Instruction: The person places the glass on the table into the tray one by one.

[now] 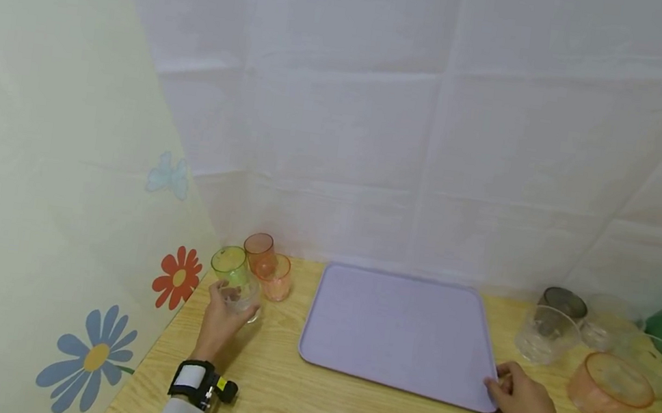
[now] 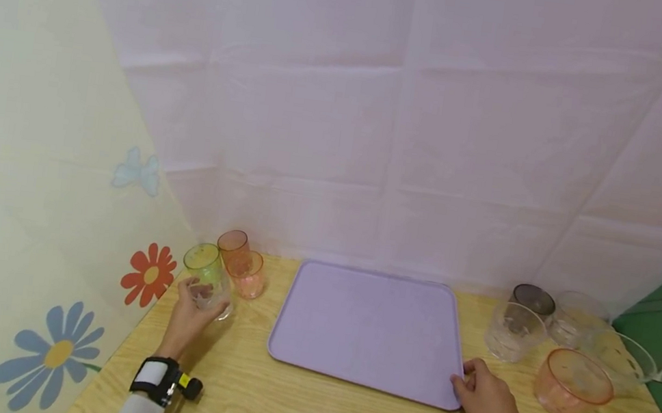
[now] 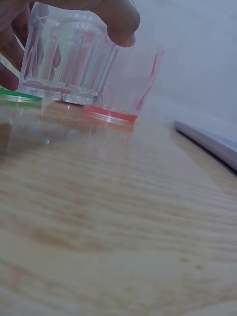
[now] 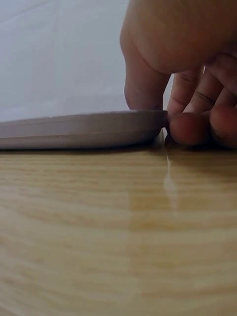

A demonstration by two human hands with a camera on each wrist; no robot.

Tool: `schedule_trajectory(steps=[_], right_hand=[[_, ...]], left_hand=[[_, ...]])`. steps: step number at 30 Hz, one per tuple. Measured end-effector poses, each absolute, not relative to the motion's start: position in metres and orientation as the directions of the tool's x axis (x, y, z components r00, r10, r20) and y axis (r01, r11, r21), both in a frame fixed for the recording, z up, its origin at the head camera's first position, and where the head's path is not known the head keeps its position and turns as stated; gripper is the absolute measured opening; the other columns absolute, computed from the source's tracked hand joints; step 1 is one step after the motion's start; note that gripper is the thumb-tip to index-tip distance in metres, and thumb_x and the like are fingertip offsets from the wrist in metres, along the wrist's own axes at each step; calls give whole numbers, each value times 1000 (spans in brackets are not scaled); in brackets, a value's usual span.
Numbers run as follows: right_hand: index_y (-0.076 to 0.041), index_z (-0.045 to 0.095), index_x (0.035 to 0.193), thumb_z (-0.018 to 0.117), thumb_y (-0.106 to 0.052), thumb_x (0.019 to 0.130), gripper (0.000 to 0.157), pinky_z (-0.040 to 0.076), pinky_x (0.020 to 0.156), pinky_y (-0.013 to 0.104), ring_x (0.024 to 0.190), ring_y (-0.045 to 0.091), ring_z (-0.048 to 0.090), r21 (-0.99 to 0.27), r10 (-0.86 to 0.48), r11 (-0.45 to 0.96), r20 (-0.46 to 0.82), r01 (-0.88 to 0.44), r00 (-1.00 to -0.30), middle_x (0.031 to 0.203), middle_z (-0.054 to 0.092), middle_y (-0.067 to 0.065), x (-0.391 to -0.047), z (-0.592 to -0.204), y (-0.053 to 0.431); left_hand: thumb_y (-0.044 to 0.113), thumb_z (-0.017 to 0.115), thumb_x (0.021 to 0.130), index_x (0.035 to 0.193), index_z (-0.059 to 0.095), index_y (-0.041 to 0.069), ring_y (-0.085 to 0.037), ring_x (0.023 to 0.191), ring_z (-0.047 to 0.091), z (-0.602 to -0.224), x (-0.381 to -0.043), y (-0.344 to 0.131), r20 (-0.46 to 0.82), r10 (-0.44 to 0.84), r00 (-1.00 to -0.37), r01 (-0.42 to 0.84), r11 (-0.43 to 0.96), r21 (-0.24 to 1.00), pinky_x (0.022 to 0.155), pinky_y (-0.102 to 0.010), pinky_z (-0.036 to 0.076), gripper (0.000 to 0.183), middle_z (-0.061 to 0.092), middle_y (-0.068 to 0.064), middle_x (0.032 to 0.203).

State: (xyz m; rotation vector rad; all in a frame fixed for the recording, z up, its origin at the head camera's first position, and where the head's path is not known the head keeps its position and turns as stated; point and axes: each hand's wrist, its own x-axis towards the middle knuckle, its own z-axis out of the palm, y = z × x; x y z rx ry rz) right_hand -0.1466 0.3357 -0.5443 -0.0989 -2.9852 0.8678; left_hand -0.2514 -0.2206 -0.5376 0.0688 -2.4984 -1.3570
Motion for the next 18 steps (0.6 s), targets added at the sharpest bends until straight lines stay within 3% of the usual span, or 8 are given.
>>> schedule_trajectory(steps=[18], right_hand=[[11, 59, 120, 66, -26, 103, 41, 43, 63, 32, 72, 16, 54, -541, 81, 838, -17, 78, -997, 81, 61, 1, -147, -544, 338]], left_hand=[[23, 89, 84, 149, 34, -4, -42, 120, 65, -521, -247, -206, 290, -165, -943, 143, 586, 798, 98, -57, 51, 90, 67, -26, 132]])
